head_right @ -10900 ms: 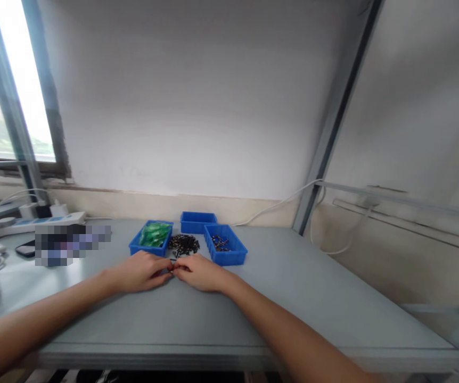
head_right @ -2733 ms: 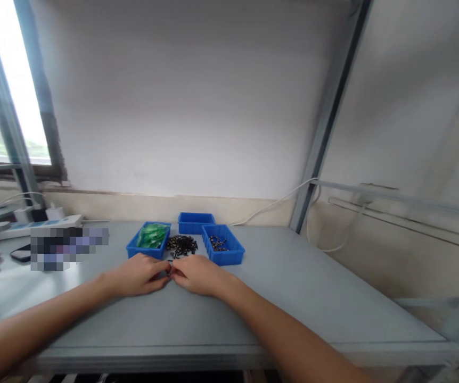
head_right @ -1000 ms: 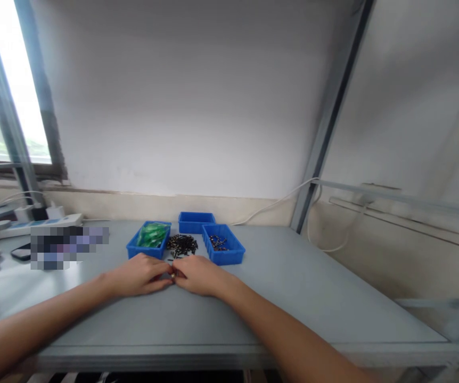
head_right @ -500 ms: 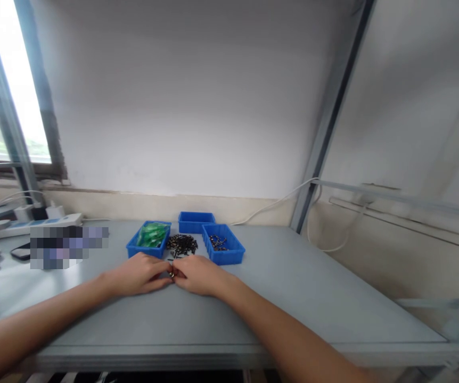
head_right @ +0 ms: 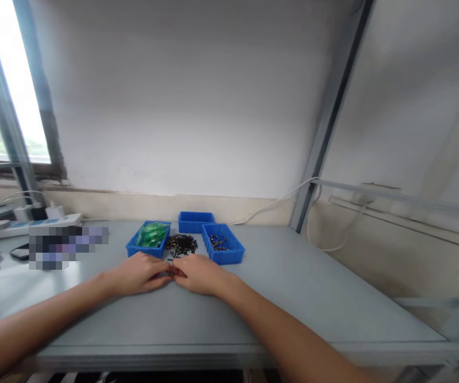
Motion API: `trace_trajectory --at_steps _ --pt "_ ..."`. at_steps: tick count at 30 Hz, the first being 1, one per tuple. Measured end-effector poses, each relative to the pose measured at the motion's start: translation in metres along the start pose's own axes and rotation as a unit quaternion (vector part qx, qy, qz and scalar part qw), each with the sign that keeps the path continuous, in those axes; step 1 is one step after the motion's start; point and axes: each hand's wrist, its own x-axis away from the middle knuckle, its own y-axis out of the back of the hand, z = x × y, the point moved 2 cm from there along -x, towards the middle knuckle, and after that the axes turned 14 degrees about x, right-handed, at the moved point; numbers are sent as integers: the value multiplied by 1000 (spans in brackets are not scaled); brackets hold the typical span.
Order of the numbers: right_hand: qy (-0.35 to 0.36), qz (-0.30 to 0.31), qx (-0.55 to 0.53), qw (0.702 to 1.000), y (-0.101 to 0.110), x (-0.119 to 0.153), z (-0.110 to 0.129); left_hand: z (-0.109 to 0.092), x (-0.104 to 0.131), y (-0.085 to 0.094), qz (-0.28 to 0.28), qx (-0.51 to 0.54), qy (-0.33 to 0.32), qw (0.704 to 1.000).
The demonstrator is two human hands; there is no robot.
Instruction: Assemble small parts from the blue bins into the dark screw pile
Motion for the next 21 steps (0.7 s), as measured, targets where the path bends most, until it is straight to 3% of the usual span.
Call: trace_trajectory --at_steps 21 --pt "14 -14 0 1000 6 3 5 1 0 -1 19 -11 37 999"
